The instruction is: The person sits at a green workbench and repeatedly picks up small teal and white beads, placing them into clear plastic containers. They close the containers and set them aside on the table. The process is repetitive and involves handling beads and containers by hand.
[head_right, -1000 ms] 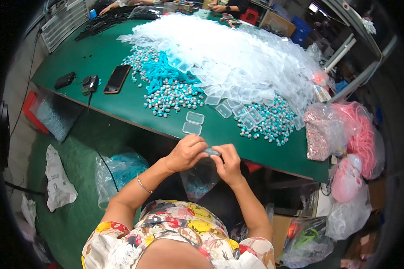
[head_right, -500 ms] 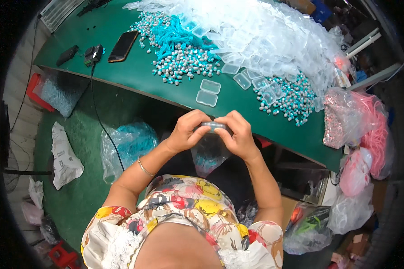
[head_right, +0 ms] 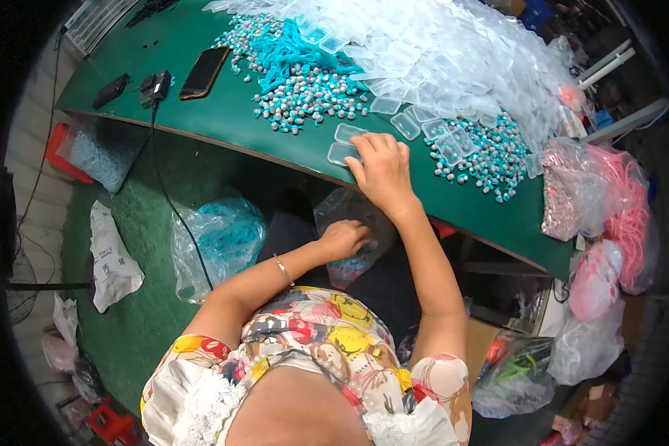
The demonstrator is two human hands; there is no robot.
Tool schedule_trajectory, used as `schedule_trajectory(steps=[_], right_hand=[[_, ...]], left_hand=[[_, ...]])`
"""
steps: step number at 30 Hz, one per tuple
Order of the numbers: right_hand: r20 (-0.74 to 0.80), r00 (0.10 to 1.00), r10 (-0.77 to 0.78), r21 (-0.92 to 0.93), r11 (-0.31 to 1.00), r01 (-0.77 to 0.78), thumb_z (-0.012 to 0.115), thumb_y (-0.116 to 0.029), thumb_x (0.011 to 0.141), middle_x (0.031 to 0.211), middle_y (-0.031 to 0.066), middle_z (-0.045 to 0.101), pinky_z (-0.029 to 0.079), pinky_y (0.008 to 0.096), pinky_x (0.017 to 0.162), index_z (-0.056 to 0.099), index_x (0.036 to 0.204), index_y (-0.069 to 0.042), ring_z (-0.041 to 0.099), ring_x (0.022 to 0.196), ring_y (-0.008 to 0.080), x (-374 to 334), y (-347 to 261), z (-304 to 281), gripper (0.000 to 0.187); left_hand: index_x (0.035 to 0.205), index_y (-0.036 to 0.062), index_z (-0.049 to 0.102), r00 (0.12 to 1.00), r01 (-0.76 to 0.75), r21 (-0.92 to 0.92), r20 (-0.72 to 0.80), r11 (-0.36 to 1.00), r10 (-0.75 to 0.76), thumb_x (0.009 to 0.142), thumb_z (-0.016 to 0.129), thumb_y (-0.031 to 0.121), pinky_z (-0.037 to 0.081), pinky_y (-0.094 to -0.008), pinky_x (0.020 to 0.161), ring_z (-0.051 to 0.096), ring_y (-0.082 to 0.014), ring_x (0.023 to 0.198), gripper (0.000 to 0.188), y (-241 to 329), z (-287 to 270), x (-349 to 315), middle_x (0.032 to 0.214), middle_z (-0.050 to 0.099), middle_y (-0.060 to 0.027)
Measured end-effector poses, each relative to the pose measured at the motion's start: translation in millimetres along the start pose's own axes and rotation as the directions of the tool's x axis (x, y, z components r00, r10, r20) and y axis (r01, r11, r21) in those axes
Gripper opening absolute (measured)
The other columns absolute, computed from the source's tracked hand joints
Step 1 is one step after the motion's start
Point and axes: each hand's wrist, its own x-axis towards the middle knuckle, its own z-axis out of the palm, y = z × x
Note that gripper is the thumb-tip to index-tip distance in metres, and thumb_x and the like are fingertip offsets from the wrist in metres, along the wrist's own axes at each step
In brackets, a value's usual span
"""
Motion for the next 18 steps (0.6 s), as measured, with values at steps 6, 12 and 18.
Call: schedule_trajectory(steps=[6,12,18], right_hand=[[0.055,0.996,0.070,0.081,0.994,-0.074,0.072,-0.018,0.084,0.110,0.0096,0.064,0.045,0.0412,0.088,0.066,0.112,-0.007,0.059,0.105,0.0294,-17,17,-9,0.031],[0.006,0.997,0.080,0.156,0.985,-0.080,0.073,-0.014,0.081,0.109,0.0132,0.065,0.046,0.0407,0.091,0.067,0.110,-0.004,0.060,0.104,0.0327,-29,31,-15,0.031],[-0.036,0.997,0.065,0.181,0.982,-0.057,0.075,-0.016,0.079,0.109,0.0100,0.065,0.045,0.0408,0.088,0.068,0.107,-0.008,0.059,0.105,0.0304,-25,31,-8,0.031]], left_hand=[[0.097,0.0084,0.069,0.966,-0.230,-0.002,-0.121,0.973,0.228,0.081,0.071,0.015,0.054,-0.0418,0.076,0.065,-0.0323,0.087,0.017,8,-20,-3,0.095,0.065,-0.0104],[0.085,0.0104,0.063,0.765,-0.317,0.154,-0.542,0.936,0.348,0.077,0.070,0.009,0.046,-0.0403,0.065,0.060,-0.0283,0.075,0.010,42,-170,32,0.081,0.060,-0.0078],[0.093,0.0149,0.073,0.729,0.196,0.391,-0.672,0.899,0.133,0.075,0.077,0.018,0.040,-0.0437,0.079,0.059,-0.0250,0.095,0.019,-14,-213,126,0.097,0.065,-0.0016]])
